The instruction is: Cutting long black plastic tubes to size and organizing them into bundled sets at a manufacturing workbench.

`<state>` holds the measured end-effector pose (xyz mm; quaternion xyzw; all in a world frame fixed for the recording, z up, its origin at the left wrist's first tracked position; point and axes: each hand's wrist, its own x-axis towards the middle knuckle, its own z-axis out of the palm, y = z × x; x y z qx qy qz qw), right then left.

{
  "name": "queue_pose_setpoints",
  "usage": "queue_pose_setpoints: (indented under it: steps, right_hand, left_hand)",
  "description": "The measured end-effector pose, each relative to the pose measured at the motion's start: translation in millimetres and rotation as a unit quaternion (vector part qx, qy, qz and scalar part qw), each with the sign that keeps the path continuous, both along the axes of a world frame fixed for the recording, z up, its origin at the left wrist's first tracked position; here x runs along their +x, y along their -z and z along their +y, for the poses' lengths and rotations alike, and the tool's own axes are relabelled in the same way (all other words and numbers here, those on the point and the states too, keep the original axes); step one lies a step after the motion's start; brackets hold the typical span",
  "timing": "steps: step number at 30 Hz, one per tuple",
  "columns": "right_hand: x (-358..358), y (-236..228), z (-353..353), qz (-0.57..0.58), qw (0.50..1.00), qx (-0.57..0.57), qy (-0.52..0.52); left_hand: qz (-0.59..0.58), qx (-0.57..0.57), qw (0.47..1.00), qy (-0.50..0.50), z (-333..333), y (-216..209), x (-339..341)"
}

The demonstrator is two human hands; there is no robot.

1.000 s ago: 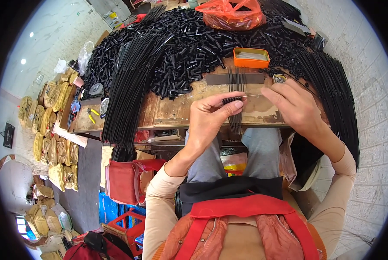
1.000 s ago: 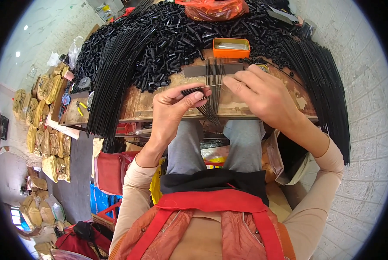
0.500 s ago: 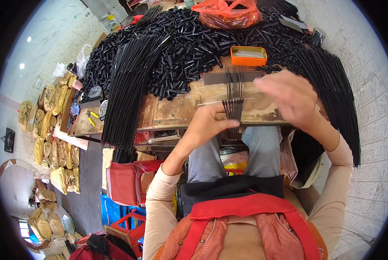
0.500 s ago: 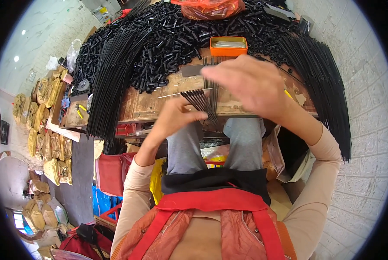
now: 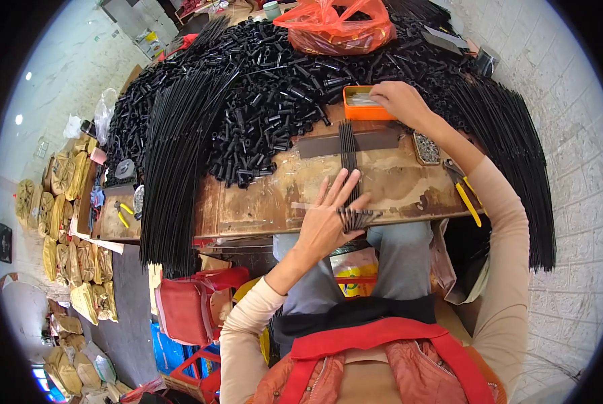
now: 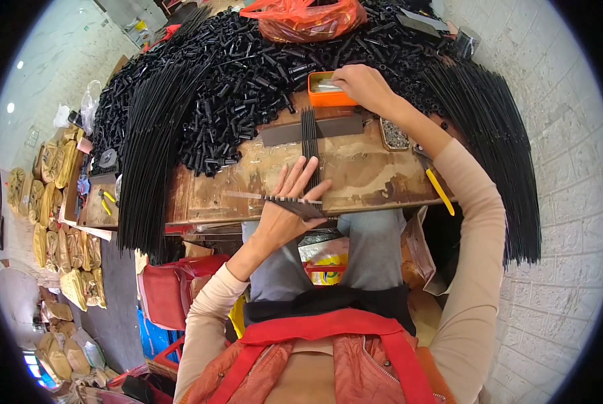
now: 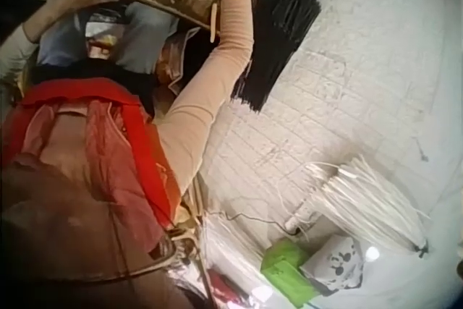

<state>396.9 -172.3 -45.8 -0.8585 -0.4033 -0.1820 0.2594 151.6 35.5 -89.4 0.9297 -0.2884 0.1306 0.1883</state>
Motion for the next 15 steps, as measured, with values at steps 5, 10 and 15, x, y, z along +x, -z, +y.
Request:
queue_pose_setpoints:
  steps: [5,10,15]
  right_hand:
    - [56.3,20.3,9.5,0.033,0.986,-0.162,0.029]
    - [37.4,3.0,3.4,0.065,0.982,-0.163,0.070]
    - [-22.1,-5.6,3.5,-0.088,0.994,-0.067,0.002]
  left_hand:
    - [0.006,0.097,0.995,0.012,3.2,1.9,11.4]
    - [0.001,0.102,0.995,-0.003,5.1,11.0,14.1]
    - [0.005,0.088,0.996,-0.013,4.7,6.2,13.2]
